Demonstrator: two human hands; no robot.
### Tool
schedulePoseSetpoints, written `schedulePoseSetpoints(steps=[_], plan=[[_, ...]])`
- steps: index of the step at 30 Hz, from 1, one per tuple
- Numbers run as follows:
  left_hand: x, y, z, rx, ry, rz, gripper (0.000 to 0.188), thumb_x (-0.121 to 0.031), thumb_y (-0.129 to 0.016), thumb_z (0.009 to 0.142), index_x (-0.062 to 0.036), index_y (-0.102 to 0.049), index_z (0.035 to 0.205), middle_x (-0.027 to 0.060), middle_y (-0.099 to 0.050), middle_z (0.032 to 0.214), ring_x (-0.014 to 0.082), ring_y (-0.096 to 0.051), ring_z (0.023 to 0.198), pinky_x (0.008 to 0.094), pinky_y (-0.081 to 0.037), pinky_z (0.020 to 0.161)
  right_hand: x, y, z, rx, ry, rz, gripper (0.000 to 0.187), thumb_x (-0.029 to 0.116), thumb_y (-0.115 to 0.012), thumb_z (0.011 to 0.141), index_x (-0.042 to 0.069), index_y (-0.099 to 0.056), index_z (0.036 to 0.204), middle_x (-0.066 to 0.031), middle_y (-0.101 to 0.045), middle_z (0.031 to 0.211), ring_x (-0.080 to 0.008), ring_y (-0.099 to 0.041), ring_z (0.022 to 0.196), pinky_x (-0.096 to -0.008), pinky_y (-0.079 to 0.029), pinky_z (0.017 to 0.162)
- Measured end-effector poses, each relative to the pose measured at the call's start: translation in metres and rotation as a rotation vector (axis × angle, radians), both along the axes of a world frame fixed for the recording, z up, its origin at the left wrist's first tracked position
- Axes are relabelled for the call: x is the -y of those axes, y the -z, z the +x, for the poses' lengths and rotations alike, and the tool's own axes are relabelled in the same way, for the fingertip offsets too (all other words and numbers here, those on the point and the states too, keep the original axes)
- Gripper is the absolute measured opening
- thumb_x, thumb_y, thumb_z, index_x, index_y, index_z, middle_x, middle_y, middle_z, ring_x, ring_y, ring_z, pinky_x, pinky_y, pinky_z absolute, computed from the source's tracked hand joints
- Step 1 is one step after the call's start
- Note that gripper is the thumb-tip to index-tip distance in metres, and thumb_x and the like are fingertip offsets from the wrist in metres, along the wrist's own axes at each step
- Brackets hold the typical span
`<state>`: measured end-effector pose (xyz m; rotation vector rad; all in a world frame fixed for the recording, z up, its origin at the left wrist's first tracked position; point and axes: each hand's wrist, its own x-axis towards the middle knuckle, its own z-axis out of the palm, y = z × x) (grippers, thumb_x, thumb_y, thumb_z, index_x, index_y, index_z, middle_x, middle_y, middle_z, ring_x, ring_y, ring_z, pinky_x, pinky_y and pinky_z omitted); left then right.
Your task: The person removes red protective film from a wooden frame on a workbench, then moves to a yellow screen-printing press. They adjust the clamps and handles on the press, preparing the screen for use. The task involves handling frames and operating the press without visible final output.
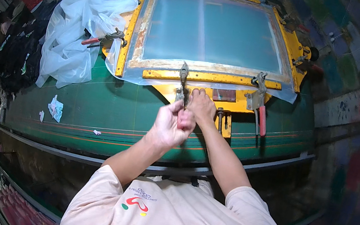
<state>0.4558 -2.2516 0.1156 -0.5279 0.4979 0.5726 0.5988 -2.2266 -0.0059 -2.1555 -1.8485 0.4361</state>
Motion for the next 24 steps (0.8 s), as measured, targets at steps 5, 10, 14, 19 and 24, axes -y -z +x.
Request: schedulePoseSetpoints(steps=[5,10,14,19,24], plan=[[-0.016,-0.031,-0.004,0.231,-0.045,0.091,0.026,-0.026,-0.048,0.099,-0.0036,-0.050,0.087,0.0101,-0.046,0.086,0.0189,-0.045,0.073,0.0321,-0.041,0.062,0.008,-0.009,0.006,-0.093,-0.018,-0.030,0.035,0.036,-0.062,0.090,0.006,-0.059,0.109,-0.0180,-0.062,0.107,-0.0351,-0.066,0.102,-0.0466,-0.053,0.086],[0.025,0.003,0.006,-0.079,-0.039,0.632,0.018,-0.024,-0.054,0.097,-0.0082,-0.058,0.090,0.0092,-0.055,0.092,0.0199,-0.050,0.076,0.0333,-0.045,0.066,0.005,-0.012,0.021,-0.526,0.048,0.093,0.019,0.019,-0.067,0.088,0.004,-0.068,0.100,-0.0171,-0.071,0.095,-0.0329,-0.069,0.090,-0.0426,-0.053,0.079],[0.056,0.051,0.027,-0.532,0.267,1.175,0.017,-0.007,-0.068,0.089,-0.0054,-0.058,0.103,0.0034,-0.059,0.089,0.0137,-0.056,0.077,0.0267,-0.046,0.068,0.024,-0.030,0.062,-0.561,0.102,0.515,0.015,0.013,-0.062,0.090,0.000,-0.067,0.094,-0.0186,-0.069,0.088,-0.0358,-0.067,0.084,-0.0422,-0.052,0.077],[0.060,0.088,0.083,-1.119,0.441,2.184,0.024,-0.007,-0.068,0.086,-0.0002,-0.057,0.106,0.0143,-0.060,0.104,0.0293,-0.061,0.097,0.0392,-0.049,0.084,0.083,-0.061,0.141,-0.221,0.344,0.640,0.011,0.011,-0.066,0.088,0.002,-0.063,0.093,-0.0171,-0.064,0.092,-0.0393,-0.061,0.089,-0.0476,-0.049,0.080],[0.043,0.115,0.156,-1.368,0.334,2.748,0.052,-0.010,-0.067,0.083,0.0007,-0.050,0.131,0.0223,-0.050,0.133,0.0378,-0.048,0.129,0.0510,-0.036,0.112,0.121,-0.060,0.176,-0.211,0.454,0.362,0.021,0.023,-0.054,0.101,0.003,-0.056,0.108,-0.0245,-0.061,0.101,-0.0455,-0.059,0.097,-0.0531,-0.047,0.082]])
